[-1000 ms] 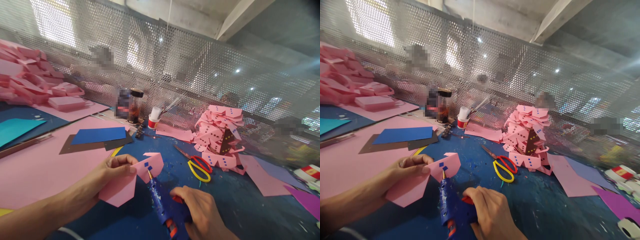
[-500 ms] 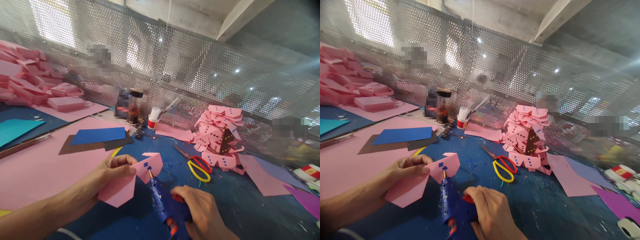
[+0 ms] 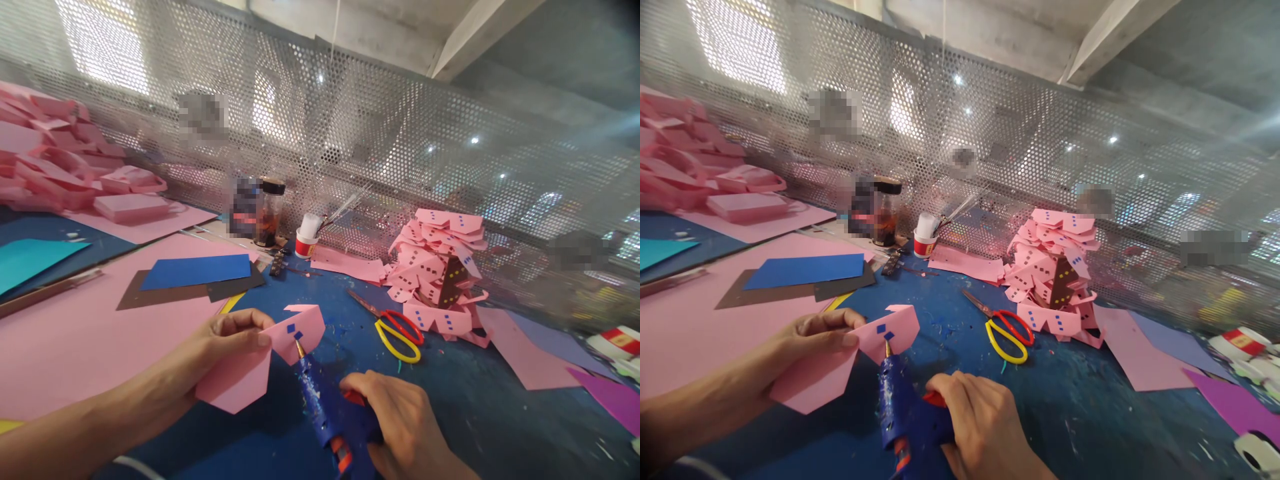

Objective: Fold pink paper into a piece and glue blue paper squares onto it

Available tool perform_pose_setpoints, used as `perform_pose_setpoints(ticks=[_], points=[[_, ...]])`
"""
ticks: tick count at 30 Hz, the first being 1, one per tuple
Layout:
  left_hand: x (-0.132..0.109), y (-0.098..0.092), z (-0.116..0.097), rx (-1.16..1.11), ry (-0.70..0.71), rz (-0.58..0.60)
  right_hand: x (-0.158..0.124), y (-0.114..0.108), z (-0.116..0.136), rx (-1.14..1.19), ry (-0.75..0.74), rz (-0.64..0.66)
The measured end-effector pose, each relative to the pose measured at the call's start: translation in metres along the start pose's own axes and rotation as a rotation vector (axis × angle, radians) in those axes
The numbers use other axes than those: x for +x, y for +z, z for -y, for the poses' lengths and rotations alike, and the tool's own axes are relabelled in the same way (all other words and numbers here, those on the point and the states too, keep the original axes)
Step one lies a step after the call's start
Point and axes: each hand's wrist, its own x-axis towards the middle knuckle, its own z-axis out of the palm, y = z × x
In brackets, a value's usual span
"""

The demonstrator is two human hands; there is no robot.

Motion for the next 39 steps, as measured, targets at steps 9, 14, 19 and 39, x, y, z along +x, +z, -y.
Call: perform_pose_setpoints(ticks=[9, 14, 19, 39], points=[[0.001, -0.002, 0.003, -0.022, -0.006, 0.001, -0.001, -0.002, 0.0, 0.049, 0.045, 0.019], [-0.005, -0.002, -0.001, 0.008, 0.013, 0.045, -0.004, 0.0, 0.001, 0.131, 0.199, -0.033], [-0.012, 0.001, -0.003, 0.105, 0.034, 0.076, 0.0, 0.0, 0.004, 0.254, 0.446, -0.121], [-0.01, 0.067, 0.008, 0.376, 0.131, 0.101, -0.067, -0.032, 0.037, 0.211, 0.587, -0.171]])
